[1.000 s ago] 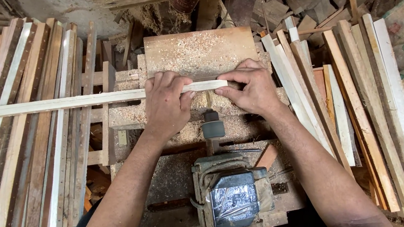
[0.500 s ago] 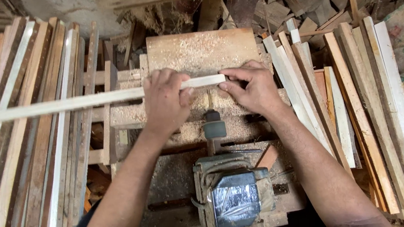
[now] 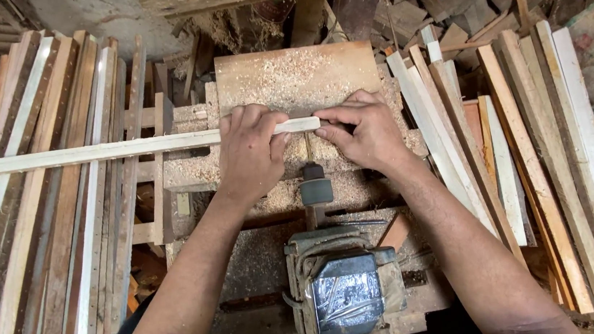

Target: Drilling holes into wooden strips using a stationary drill press

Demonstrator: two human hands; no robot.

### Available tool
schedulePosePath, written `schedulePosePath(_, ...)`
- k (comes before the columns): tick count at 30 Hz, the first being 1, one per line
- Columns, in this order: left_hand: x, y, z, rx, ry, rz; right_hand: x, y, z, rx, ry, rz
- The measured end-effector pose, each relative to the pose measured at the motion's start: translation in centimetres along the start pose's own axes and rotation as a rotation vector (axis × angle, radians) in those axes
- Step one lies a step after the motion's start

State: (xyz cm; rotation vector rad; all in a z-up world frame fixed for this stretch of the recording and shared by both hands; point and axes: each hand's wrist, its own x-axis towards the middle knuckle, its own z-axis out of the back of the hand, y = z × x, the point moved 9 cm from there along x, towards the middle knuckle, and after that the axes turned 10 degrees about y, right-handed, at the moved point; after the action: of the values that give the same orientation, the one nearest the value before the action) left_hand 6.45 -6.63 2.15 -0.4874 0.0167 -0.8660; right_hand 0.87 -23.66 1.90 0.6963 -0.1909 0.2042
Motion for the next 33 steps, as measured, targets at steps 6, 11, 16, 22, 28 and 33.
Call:
schedulePosePath(6, -0.1, -0.3, 0.2, -0.006, 0.005, 0.001, 0.1, 0.5, 0.3, 0.033, 0.006, 0.0)
schedulePosePath(11, -0.2, -0.1, -0.1, -0.014, 0.008, -0.002, 0.2, 0.6, 0.4, 0.046, 0.023, 0.01)
schedulePosePath(16, -0.5, -0.4, 0.2, -0.019, 0.0, -0.013, 0.0, 0.7, 0.6, 0.068, 0.021, 0.002)
schedulePosePath(22, -0.6, -0.1, -0.3, -0.024, 0.004, -0.011, -0.1, 0.3, 0.4, 0.053, 0.009, 0.037)
schedulePosePath(28, -0.6, -0.1, -0.2, -0.019, 0.0, -0.017, -0.1, -0.1, 0.0, 0.073, 0.002, 0.022)
schedulePosePath(33, -1.8, 4.0, 1.0, 0.024, -0.062, 0.123, 0.2, -1.4, -0.5, 0.049, -0.074, -0.042)
